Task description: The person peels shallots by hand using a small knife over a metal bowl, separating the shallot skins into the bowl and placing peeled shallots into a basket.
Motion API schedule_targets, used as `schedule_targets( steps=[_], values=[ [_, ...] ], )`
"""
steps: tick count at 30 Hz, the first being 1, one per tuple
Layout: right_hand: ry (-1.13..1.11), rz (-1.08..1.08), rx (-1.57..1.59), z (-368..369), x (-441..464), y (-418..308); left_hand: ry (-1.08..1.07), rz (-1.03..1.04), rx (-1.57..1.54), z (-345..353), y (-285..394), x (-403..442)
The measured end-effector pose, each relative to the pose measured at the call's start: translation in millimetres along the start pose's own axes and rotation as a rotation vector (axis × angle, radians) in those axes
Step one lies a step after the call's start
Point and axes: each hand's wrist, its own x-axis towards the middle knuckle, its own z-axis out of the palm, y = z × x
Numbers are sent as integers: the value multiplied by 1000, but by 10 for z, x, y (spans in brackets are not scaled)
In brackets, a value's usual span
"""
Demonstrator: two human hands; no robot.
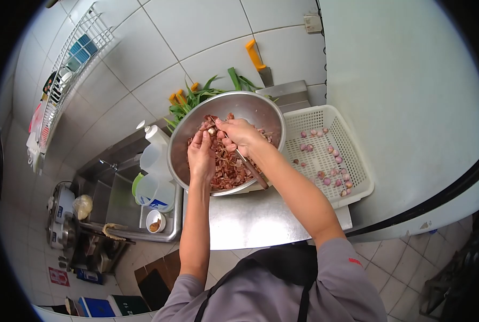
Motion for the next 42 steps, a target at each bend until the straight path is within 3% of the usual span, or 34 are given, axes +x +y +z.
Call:
schedule_targets(
  steps=[8, 14, 19, 22, 35, 38, 42],
  values=[
    [-21, 33, 37, -111, -9, -20, -105, -187, -72, -34, 47, 46],
    [116, -122, -226, 5, -46, 13, -30, 45, 375, 78, 14, 58],
    [-7, -11, -80, -55, -17, -25, -44, -205, -60, 5, 31, 117],
    [-31, 26, 30, -134, 18, -22, -66, -225, -156, -40, -10, 146],
    [63, -82, 21, -165, 2, 44, 60, -265, -212, 9, -71, 231],
    [318, -289, -238, -193, -7, 86, 74, -230, -179, -1, -79, 205],
    [218, -566, -576, -166, -64, 57, 111, -172, -186, -22, -136, 240]
  ],
)
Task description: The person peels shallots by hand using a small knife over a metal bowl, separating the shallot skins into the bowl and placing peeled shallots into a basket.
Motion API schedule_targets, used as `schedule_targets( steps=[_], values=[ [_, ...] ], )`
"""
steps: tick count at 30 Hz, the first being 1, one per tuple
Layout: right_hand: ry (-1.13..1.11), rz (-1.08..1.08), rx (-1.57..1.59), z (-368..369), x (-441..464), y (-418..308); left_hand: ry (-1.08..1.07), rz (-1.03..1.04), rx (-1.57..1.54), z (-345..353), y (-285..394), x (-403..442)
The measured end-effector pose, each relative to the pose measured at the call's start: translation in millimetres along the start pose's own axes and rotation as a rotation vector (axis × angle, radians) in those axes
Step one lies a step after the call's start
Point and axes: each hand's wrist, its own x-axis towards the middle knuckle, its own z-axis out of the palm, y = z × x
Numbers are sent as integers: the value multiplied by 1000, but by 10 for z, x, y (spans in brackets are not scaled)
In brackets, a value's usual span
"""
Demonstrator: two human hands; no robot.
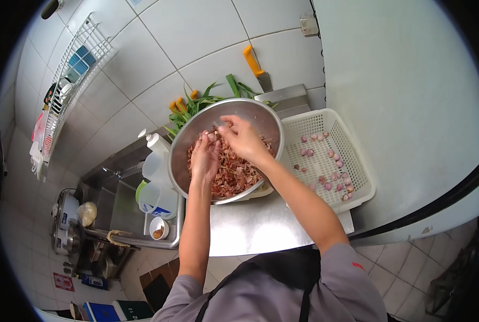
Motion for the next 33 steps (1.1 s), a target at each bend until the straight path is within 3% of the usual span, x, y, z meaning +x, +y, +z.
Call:
schedule_targets(
  steps=[2, 3, 6, 9, 12, 16, 22, 28, 33],
  values=[
    [-50, -111, -193, 44, -14, -41, 15, 17, -8, 67, 6, -21],
    [-15, -45, -275, 54, -95, -247, 16, 22, -21, 111, 12, -42],
    [5, -113, -412, 22, -51, -244, -16, 33, 13, 204, 40, -112],
    [-2, -20, -341, -54, 13, -213, -21, 14, -14, 175, 33, -123],
    [16, 52, 58, -55, 97, -44, -8, -25, -41, 160, 48, -120],
    [-7, 176, -98, -101, 40, -226, -115, -180, -123, 124, 89, -97],
    [36, 76, -125, -124, 126, -52, -126, -94, 195, 260, 69, -181],
    [25, 126, -67, -152, 143, -41, -160, -91, 134, 290, 120, -179],
    [-71, 123, -190, -152, 93, -126, -42, -91, 80, 268, 112, -166]
  ],
)
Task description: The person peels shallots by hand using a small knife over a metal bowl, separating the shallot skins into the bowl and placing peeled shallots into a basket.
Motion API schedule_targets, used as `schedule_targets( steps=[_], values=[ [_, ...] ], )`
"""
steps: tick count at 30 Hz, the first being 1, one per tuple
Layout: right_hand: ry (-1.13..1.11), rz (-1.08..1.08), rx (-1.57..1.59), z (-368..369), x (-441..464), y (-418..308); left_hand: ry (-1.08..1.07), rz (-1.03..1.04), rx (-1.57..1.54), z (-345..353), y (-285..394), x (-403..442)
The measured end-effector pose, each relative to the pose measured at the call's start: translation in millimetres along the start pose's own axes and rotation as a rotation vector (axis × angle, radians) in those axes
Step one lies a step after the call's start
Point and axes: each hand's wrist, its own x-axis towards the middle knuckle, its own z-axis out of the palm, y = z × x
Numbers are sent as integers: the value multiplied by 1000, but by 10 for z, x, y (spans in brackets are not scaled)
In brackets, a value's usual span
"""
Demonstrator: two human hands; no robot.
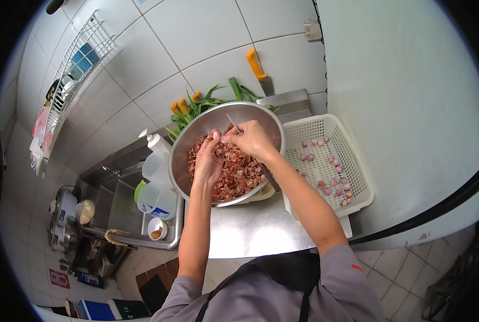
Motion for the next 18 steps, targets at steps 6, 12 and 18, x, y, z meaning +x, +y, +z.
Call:
schedule_targets(
  steps=[6, 12, 18],
  values=[
    [44, -34, 54, 32, 20, 28, -40, -68, 76, -103, 14, -2],
    [-68, -115, -2, 112, 7, -5, -90, -115, 123, -124, 16, -60],
    [-66, -48, -23, 66, 17, -83, -95, -117, 317, -136, 49, -106]
  ],
)
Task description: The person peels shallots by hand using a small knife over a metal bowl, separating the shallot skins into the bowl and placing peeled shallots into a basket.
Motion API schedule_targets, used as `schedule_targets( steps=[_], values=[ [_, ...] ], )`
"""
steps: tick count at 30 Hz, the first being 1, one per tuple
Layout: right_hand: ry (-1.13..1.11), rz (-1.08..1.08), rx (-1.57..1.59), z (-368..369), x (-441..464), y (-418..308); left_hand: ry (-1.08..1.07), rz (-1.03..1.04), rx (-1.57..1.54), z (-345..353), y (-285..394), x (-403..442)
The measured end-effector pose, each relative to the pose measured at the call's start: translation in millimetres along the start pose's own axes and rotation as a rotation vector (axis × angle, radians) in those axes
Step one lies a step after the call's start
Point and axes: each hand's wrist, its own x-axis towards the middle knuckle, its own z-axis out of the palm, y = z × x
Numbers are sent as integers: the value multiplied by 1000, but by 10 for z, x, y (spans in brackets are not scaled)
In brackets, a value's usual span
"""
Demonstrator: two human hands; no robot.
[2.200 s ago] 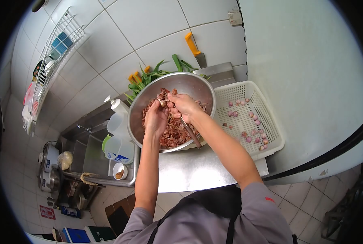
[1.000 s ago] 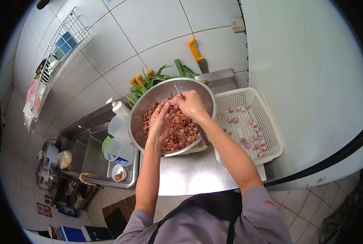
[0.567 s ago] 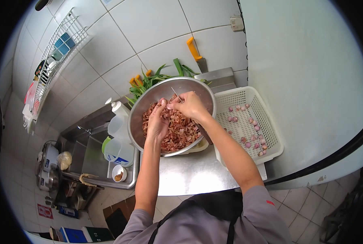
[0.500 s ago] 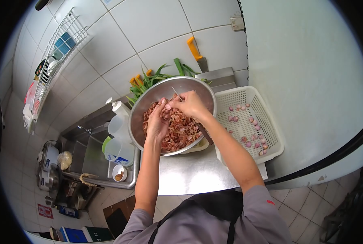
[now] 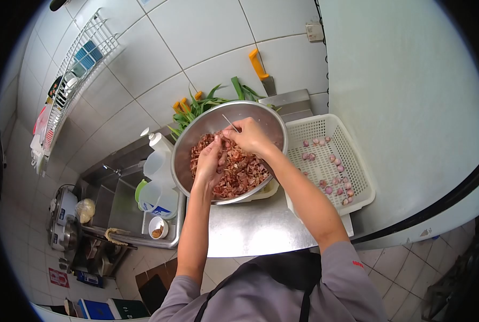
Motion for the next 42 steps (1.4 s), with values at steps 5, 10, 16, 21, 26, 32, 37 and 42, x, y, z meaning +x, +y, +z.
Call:
schedule_targets(
  steps=[5, 10, 16, 21, 26, 32, 37, 42],
  values=[
    [43, -20, -12, -5, 38, 76, 72, 197, 140, 98, -13, -6],
    [90, -24, -70, -34, 35, 41, 136, 313, 223, 180, 37, -29],
    [109, -108, 72, -36, 67, 111, 183, 293, 293, 154, 81, -18],
    [235, -174, -280, 0, -58, -81, 170, 236, 219, 141, 47, 18],
    [186, -155, -227, 0, -104, -88, 158, 103, 43, 69, 73, 17],
    [58, -90, -265, -9, -215, -238, 139, 58, -36, 41, 70, -8],
    [86, -355, -353, 5, -154, -41, 122, 41, 110, 26, 147, -19],
    [-91, -261, -398, -12, -213, -50, 41, -16, -1, -107, 105, 20]
  ],
)
